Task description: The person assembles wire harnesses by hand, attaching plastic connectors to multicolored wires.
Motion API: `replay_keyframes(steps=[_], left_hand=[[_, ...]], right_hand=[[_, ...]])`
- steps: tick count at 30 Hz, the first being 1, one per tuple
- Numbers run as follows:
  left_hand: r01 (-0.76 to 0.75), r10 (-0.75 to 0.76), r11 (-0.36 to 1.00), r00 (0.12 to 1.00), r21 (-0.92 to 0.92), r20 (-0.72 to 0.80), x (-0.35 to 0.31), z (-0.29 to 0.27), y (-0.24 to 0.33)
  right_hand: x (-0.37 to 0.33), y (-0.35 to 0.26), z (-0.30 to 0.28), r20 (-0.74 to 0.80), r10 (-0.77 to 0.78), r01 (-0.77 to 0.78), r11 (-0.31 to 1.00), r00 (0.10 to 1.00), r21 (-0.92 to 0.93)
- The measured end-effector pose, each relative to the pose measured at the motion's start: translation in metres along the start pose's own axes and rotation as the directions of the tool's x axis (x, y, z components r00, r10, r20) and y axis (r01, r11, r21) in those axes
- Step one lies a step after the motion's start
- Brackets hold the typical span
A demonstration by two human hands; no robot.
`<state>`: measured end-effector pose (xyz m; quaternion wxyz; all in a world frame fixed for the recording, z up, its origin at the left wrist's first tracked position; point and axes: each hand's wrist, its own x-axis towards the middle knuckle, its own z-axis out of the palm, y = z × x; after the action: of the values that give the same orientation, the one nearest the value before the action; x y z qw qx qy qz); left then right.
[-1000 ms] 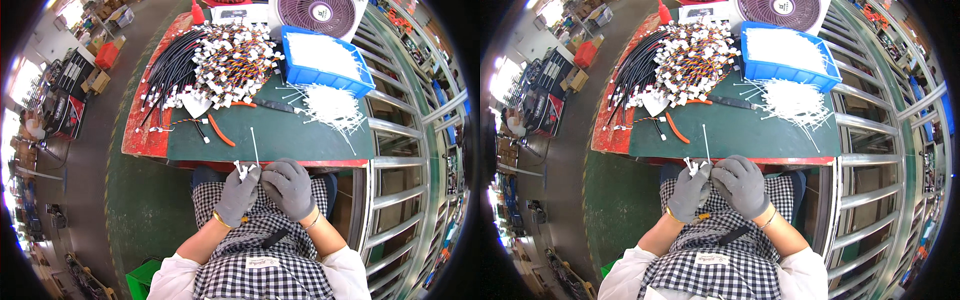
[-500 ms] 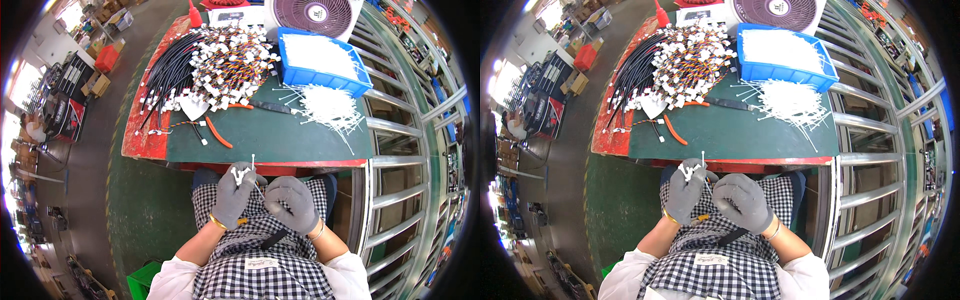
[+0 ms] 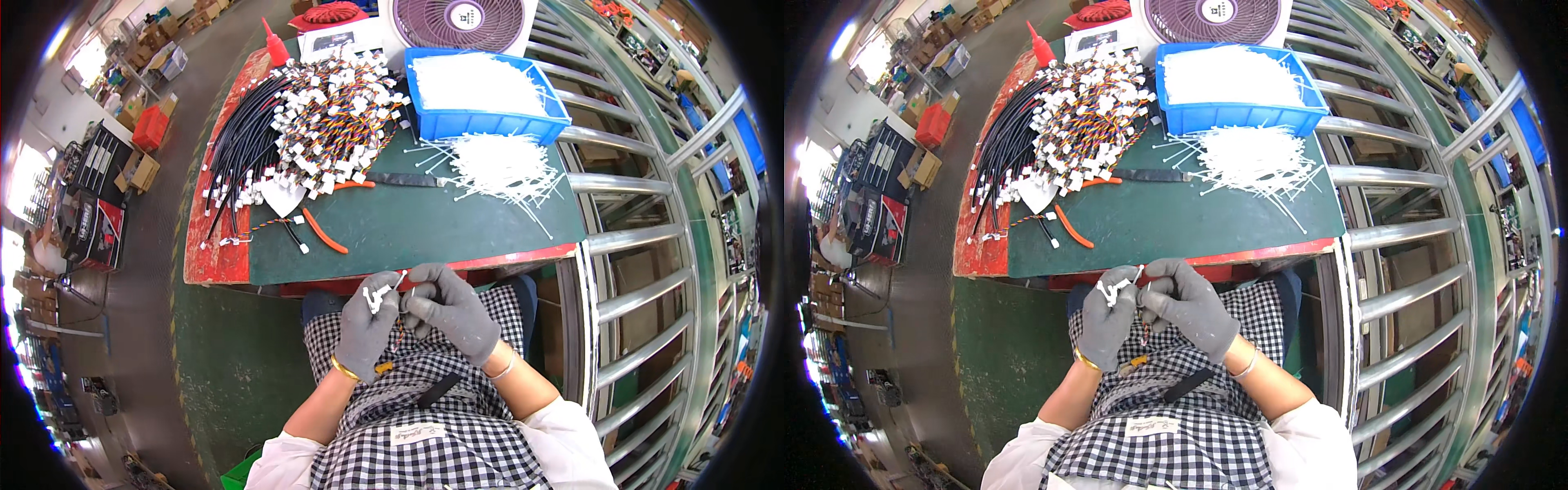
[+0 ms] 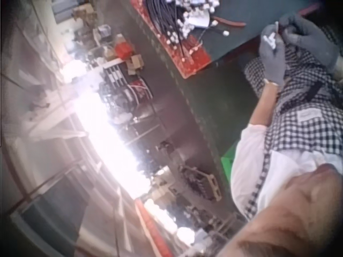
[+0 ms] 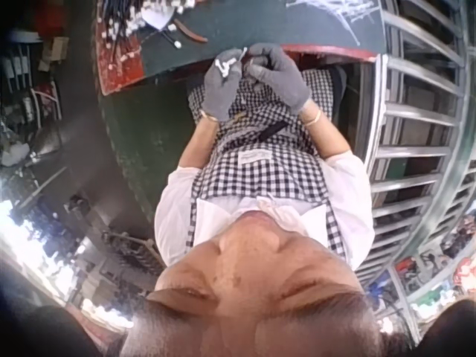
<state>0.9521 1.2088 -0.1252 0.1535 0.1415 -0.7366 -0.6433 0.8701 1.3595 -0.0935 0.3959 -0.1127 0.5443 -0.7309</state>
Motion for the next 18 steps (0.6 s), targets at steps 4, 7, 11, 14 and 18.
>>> replay_keyframes(steps=[4,7,11,14,18], left_hand=[[-0.005,0.004,1.000,1.000,0.024,0.030,-0.001,-0.002,0.000],[0.054,-0.054,0.999,0.997,0.007,0.048,-0.002,-0.004,0.003],[0.041,-0.038,0.997,0.998,-0.060,0.054,-0.004,-0.005,0.000],[0.010,-0.009,1.000,0.999,-0.021,0.047,-0.005,-0.005,0.000],[-0.031,0.028,0.999,0.992,0.019,0.121,-0.008,-0.007,0.004]], right_hand=[[0.000,-0.003,-0.007,0.139,0.107,-0.108,0.994,0.984,0.001],[0.000,-0.011,-0.007,0.134,0.169,-0.167,0.986,0.976,-0.024],[-0.002,-0.009,-0.012,0.206,0.168,-0.189,0.978,0.964,0.086],[-0.002,-0.010,-0.011,0.067,0.127,-0.128,0.992,0.990,0.018],[0.005,-0.006,-0.018,0.097,0.134,-0.127,0.989,0.986,-0.073]])
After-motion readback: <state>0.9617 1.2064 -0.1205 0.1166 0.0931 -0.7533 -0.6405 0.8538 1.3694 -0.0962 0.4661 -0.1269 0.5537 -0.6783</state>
